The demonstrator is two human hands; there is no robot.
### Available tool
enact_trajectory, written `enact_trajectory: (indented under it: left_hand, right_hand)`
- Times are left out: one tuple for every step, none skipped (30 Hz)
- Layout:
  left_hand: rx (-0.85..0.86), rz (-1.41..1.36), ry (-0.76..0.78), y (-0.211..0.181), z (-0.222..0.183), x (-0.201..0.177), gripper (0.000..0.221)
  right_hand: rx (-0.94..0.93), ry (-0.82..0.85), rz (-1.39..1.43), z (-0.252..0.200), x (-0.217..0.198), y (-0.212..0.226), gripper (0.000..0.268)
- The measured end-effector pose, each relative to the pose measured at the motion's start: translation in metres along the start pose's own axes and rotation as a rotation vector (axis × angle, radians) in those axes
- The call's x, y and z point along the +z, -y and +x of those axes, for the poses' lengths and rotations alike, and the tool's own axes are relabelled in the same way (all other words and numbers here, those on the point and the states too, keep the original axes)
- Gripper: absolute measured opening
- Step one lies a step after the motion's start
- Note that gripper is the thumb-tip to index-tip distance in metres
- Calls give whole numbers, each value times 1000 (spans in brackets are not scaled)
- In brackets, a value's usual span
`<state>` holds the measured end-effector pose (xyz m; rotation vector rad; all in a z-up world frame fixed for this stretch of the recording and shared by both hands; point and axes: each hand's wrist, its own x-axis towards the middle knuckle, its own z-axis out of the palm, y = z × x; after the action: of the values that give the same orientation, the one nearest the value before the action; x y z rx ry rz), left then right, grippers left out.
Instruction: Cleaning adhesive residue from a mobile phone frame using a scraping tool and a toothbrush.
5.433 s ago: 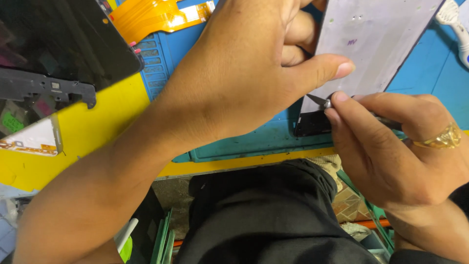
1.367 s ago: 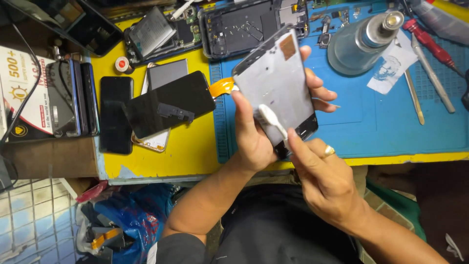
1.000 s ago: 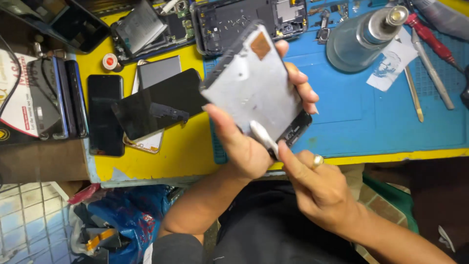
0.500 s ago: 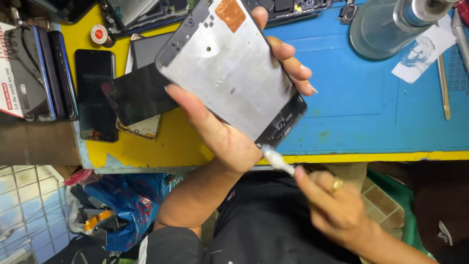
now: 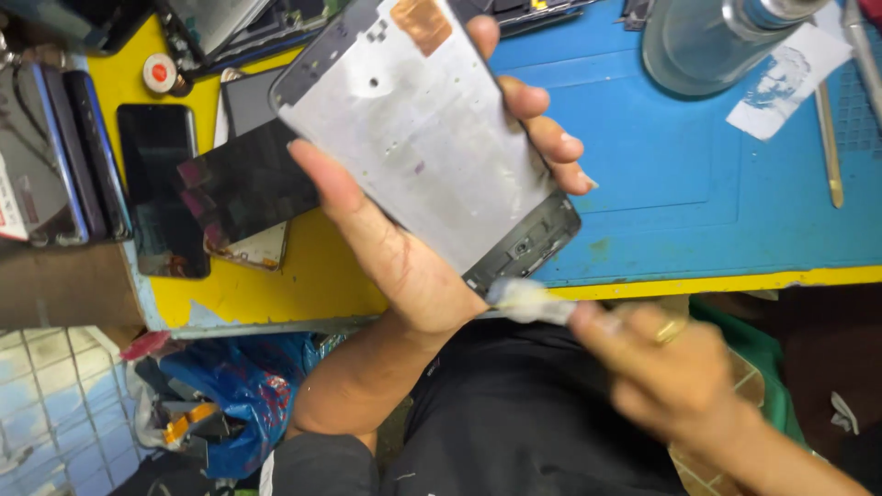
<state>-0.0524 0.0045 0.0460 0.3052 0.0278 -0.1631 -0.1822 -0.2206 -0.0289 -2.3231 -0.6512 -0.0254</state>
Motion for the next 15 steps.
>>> enact_trajectory:
  left_hand:
    - [12, -22, -30, 1, -2, 2, 109]
    - [12, -26, -30, 0, 0, 0, 109]
    - [-28, -36, -22, -2, 0, -2, 108]
    - [-68, -47, -13, -4, 1, -3, 107]
    - [-83, -48, -5, -4, 0, -1, 107]
    - [-105, -45, -22, -3, 0, 2, 108]
    - [-114, -42, -47, -4, -3, 4, 108]
    - [-116, -44, -48, -6, 0, 2, 108]
    - [-134, -46, -38, -9, 1, -1, 104]
    - [-153, -49, -29, -12, 1, -4, 100]
    - [-157, -45, -28, -14, 0, -2, 100]
    - [-200, -32, -38, -15, 0, 0, 99]
    - [-236, -22, -50, -15, -1, 2, 99]
    - [-233, -22, -49, -16, 1, 3, 99]
    - [-255, -17, -45, -16, 1, 4, 99]
  right_hand:
    - [90, -14, -109, -6, -3, -13, 67]
    - [91, -12, -113, -1, -2, -3, 67]
    - [8, -9, -42, 5, -1, 7, 58]
    - [-76, -5, 29, 11, -1, 16, 49]
    - [-66, -16, 22, 8, -2, 7, 49]
    - [-57, -4, -24, 6, -4, -2, 57]
    - [-57, 19, -64, 4, -7, -12, 65]
    - [-55, 20, -65, 6, -20, -20, 65]
    - [12, 3, -229, 9, -32, -30, 70]
    - [78, -16, -393, 14, -44, -39, 76]
    - [81, -20, -391, 16, -53, -42, 76]
    - [54, -5, -270, 18, -62, -45, 59]
    - [20, 15, -150, 20, -73, -50, 43]
    - [17, 15, -149, 27, -81, -53, 43]
    - [-44, 96, -139, 31, -88, -54, 40]
